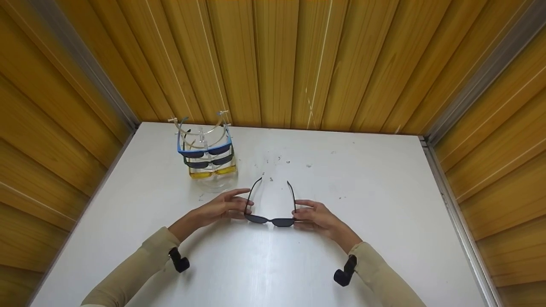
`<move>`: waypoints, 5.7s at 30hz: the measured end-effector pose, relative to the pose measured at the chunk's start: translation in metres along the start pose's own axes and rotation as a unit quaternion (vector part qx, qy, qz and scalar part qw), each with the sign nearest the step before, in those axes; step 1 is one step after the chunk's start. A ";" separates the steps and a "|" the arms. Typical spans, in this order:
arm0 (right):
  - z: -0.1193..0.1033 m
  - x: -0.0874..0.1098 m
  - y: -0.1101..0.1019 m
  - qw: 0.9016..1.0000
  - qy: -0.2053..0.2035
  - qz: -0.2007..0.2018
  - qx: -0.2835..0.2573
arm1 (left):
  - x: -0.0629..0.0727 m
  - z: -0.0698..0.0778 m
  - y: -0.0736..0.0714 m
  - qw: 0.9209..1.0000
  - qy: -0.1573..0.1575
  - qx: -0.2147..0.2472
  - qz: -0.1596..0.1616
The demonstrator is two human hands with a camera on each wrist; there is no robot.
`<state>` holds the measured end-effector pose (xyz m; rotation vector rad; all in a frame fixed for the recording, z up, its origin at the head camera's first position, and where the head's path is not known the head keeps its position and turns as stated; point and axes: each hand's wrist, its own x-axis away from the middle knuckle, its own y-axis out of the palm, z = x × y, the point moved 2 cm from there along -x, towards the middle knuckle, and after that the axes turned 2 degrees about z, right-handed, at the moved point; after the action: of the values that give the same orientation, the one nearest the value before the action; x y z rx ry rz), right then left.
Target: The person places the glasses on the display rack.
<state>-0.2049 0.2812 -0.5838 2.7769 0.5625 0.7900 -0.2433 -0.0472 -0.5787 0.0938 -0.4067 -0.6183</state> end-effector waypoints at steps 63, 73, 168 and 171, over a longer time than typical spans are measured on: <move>-0.086 0.031 0.036 0.992 -0.118 0.039 -0.032 | 0.034 0.097 0.010 0.991 0.094 0.013 0.098; -0.112 0.032 0.050 0.988 -0.146 0.038 -0.017 | 0.048 0.117 0.006 0.984 0.139 0.032 0.104; -0.203 -0.091 0.171 0.989 -0.142 0.030 -0.001 | 0.098 0.170 -0.118 0.948 0.115 0.096 0.281; -0.203 -0.091 0.169 0.989 -0.145 0.032 0.003 | 0.097 0.170 -0.119 0.950 0.112 0.086 0.277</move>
<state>-0.3341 0.1077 -0.4069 2.8535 0.4231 0.3830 -0.3044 -0.1942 -0.4143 0.2059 -0.2482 -0.0136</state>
